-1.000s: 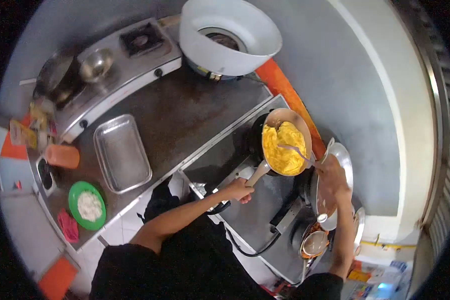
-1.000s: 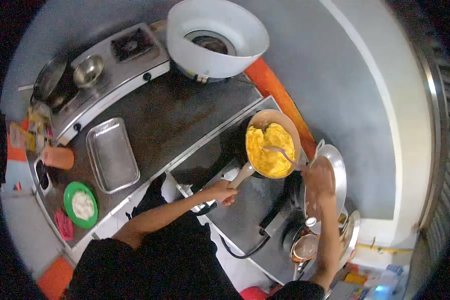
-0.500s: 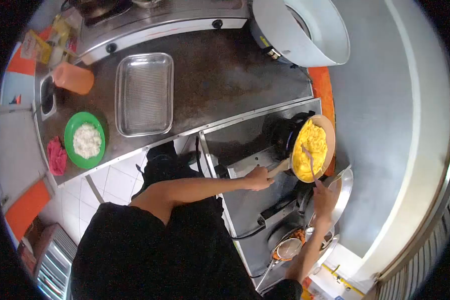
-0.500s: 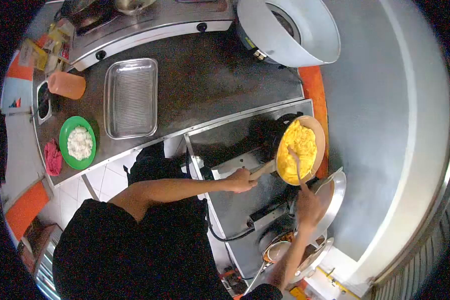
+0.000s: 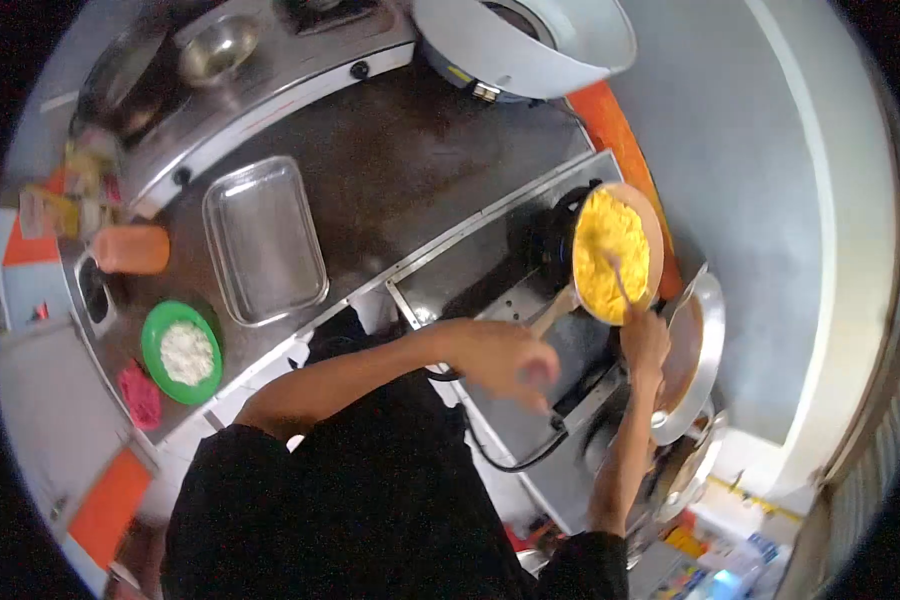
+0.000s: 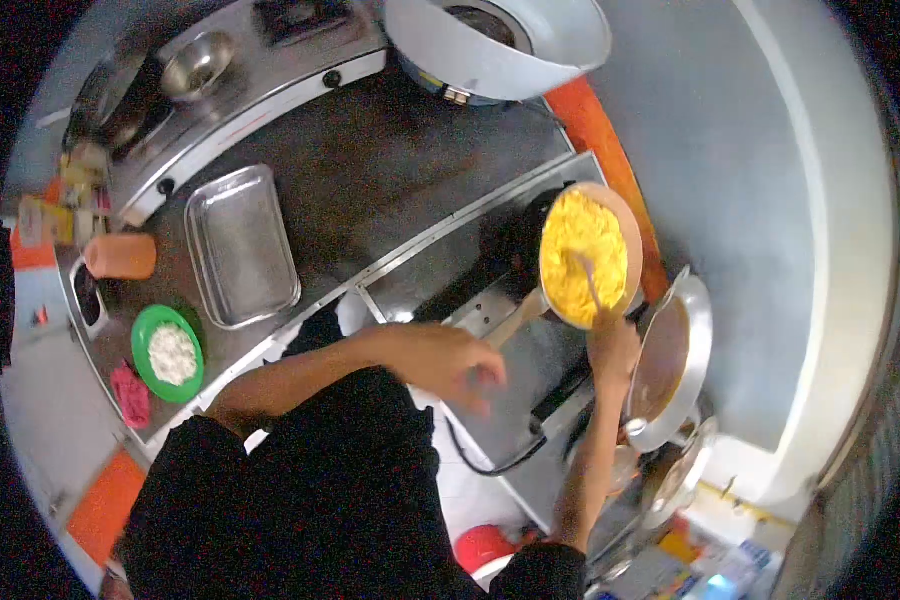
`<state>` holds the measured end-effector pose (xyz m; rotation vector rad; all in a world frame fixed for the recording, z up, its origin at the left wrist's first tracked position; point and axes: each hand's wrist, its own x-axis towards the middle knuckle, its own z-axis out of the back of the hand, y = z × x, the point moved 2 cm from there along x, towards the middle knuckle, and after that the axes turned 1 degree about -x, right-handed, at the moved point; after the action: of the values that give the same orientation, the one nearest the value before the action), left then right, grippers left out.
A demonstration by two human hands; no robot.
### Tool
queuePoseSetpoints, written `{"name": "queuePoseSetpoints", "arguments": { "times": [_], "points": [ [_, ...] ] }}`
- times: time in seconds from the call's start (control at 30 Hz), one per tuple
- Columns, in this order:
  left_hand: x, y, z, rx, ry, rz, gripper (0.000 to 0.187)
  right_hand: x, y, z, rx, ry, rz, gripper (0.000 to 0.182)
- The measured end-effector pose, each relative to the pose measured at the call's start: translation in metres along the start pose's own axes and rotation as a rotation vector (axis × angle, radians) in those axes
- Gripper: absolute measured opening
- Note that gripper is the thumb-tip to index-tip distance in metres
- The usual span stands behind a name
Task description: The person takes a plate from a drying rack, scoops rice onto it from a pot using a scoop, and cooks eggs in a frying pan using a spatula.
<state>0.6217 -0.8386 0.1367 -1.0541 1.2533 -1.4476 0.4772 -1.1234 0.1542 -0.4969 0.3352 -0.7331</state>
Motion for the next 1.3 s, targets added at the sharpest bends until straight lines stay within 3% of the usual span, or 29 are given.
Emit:
{"name": "queuePoseSetpoints", "arguments": {
  "times": [0.03,0.07,0.13,0.2,0.23,0.37,0.47,0.57,0.6,0.63,0.7,0.9,1.3],
  "points": [
    [-0.017,-0.035,-0.002,-0.295,0.189,-0.21,0.052,0.004,0.007,0.008,0.141,-0.089,-0.087,0.028],
    [-0.041,-0.078,0.002,-0.384,0.315,-0.442,0.048,0.009,-0.001,0.012,0.166,-0.103,-0.103,0.027],
    [-0.066,-0.124,-0.028,-0.718,0.387,-0.943,0.033,-0.01,-0.032,0.027,0.302,-0.119,-0.139,0.028],
    [-0.082,-0.136,-0.027,-0.608,0.421,-1.143,0.033,-0.036,-0.06,0.054,0.42,-0.061,-0.104,0.026],
    [-0.08,-0.128,-0.036,-0.623,0.402,-1.126,0.04,-0.046,-0.074,0.053,0.423,-0.048,-0.088,0.026],
    [-0.054,-0.118,-0.03,-0.437,0.453,-0.943,0.02,-0.054,-0.067,0.026,0.234,-0.052,-0.007,0.023],
    [-0.043,-0.125,-0.033,-0.304,-0.012,-0.868,0.023,-0.023,-0.046,-0.01,0.113,-0.126,-0.088,0.021],
    [-0.038,-0.118,-0.046,-0.662,-0.398,-0.875,0.03,-0.038,-0.064,0.021,0.243,-0.139,-0.045,0.024],
    [-0.037,-0.115,-0.052,-0.757,-0.405,-0.843,0.029,-0.048,-0.085,0.021,0.396,-0.245,0.066,0.025],
    [-0.034,-0.113,-0.06,-0.852,-0.395,-0.807,0.029,-0.056,-0.099,0.035,0.318,-0.091,0.019,0.027],
    [-0.026,-0.113,-0.075,-1.032,-0.307,-0.733,0.029,-0.05,-0.144,-0.003,0.29,0.021,0.115,0.03],
    [0.0,-0.115,-0.114,-1.411,-0.006,-0.596,0.031,-0.044,-0.097,-0.059,0.367,0.008,0.057,0.03],
    [0.005,-0.117,-0.123,-1.674,0.126,-0.491,0.043,-0.039,-0.056,-0.074,0.399,0.063,0.059,0.029]
  ]
}}
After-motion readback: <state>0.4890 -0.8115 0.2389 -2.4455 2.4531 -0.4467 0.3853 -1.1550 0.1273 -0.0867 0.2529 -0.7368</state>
